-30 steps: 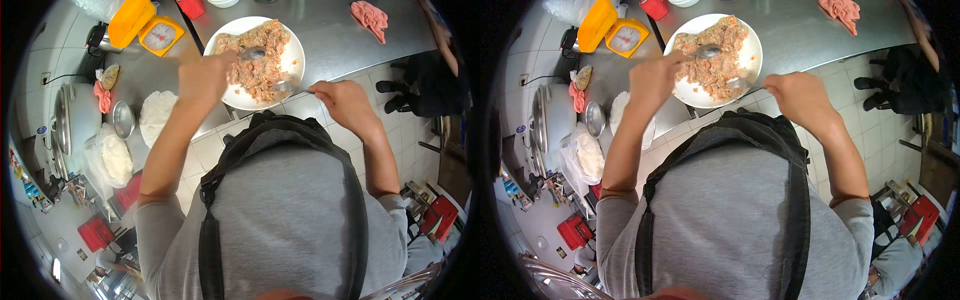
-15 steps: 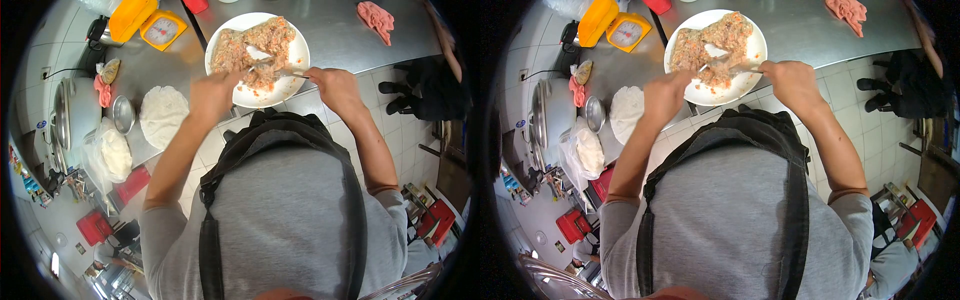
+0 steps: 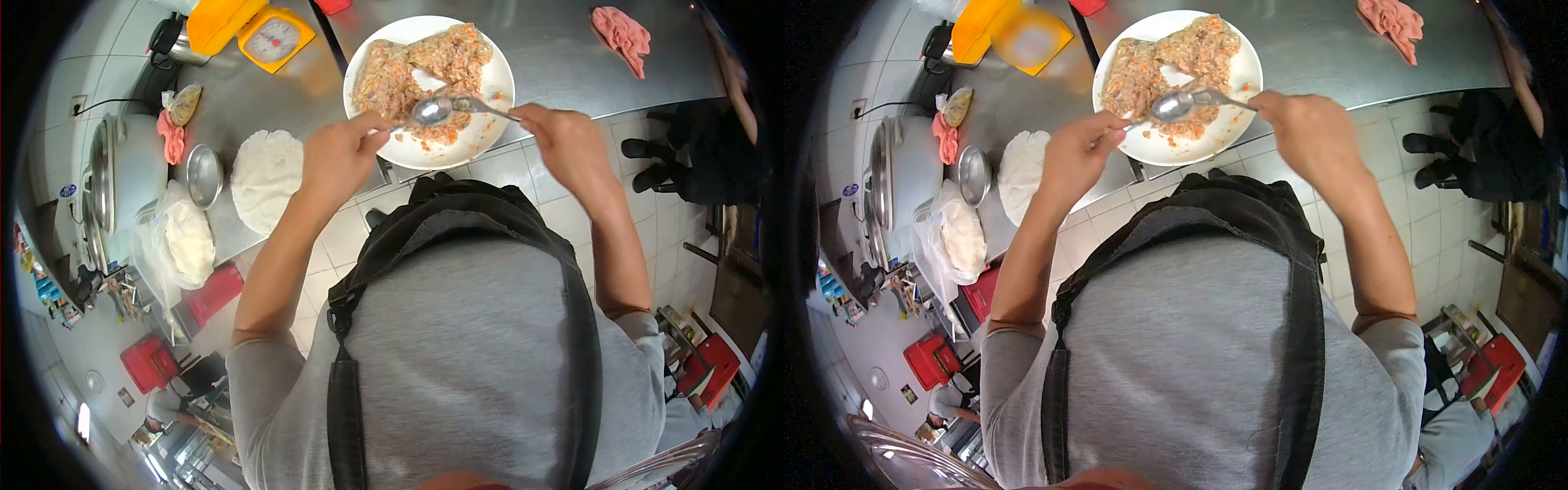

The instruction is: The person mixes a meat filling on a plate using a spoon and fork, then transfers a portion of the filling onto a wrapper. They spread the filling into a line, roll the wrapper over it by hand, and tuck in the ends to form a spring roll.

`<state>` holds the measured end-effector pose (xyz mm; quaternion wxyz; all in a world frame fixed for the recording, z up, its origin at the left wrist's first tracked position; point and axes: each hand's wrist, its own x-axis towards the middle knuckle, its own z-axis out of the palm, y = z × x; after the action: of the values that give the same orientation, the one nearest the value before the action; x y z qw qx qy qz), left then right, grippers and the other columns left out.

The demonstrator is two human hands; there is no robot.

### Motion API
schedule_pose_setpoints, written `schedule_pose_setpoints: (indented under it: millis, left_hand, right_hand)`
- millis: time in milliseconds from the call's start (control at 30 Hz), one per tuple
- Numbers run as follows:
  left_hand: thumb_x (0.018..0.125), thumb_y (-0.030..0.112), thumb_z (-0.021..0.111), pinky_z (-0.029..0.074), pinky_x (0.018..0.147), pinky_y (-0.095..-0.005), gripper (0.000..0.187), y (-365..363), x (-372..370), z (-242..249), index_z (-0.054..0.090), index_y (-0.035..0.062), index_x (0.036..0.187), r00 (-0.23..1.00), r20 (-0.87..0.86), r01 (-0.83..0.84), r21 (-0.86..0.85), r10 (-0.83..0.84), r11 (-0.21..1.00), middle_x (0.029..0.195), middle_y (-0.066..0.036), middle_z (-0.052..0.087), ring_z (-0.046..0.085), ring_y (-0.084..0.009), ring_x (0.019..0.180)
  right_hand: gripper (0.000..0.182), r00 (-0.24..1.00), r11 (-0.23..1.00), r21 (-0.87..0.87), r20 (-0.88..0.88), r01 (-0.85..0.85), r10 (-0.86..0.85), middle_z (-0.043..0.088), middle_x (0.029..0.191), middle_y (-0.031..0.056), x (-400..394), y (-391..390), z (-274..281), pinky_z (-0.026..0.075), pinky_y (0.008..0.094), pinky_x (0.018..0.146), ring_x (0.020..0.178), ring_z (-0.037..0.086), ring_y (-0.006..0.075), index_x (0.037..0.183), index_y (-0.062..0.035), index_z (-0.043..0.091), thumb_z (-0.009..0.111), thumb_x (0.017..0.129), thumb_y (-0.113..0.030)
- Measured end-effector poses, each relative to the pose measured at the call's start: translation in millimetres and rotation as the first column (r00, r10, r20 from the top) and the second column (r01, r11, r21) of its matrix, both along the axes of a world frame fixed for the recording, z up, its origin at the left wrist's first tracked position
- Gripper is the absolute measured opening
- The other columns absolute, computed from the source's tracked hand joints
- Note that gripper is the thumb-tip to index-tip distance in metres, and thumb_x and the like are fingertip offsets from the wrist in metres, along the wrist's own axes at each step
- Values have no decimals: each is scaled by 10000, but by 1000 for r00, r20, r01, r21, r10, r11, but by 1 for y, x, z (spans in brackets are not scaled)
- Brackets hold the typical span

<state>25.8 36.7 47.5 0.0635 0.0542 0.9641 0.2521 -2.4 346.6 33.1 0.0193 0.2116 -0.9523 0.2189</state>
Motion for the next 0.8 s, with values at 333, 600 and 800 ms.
schedule_pose_setpoints:
  millis: [333, 600, 800]
  left_hand:
    - [923, 183, 608, 519, 684, -470, 127, 9, 8, -14, 671, 163, 1030, 982, 117, 176, -301, -147, 937, 790, -133, 698, 689, -338, 792]
    - [941, 141, 599, 495, 641, -474, 195, 5, 1, 4, 697, 162, 1108, 990, -71, 117, -101, -125, 988, 776, -161, 683, 662, -370, 707]
    - [836, 45, 584, 514, 620, -480, 249, 3, 2, -18, 666, 140, 1051, 987, -24, 148, -253, -159, 956, 774, -157, 695, 684, -342, 723]
  right_hand:
    - [212, 986, 993, 116, 167, 0, -19, 706, 789, 151, 7, -12, -20, 525, 474, 665, 762, 685, 363, 1074, -160, 731, 596, 913, -132]
    - [224, 987, 998, 17, 149, 63, -64, 712, 836, 160, -3, -12, -5, 525, 490, 718, 817, 678, 377, 1100, -157, 729, 567, 946, -146]
    - [240, 969, 995, 96, 238, 39, -61, 719, 866, 156, -3, -23, -15, 532, 483, 738, 842, 687, 363, 1112, -163, 727, 557, 944, -140]
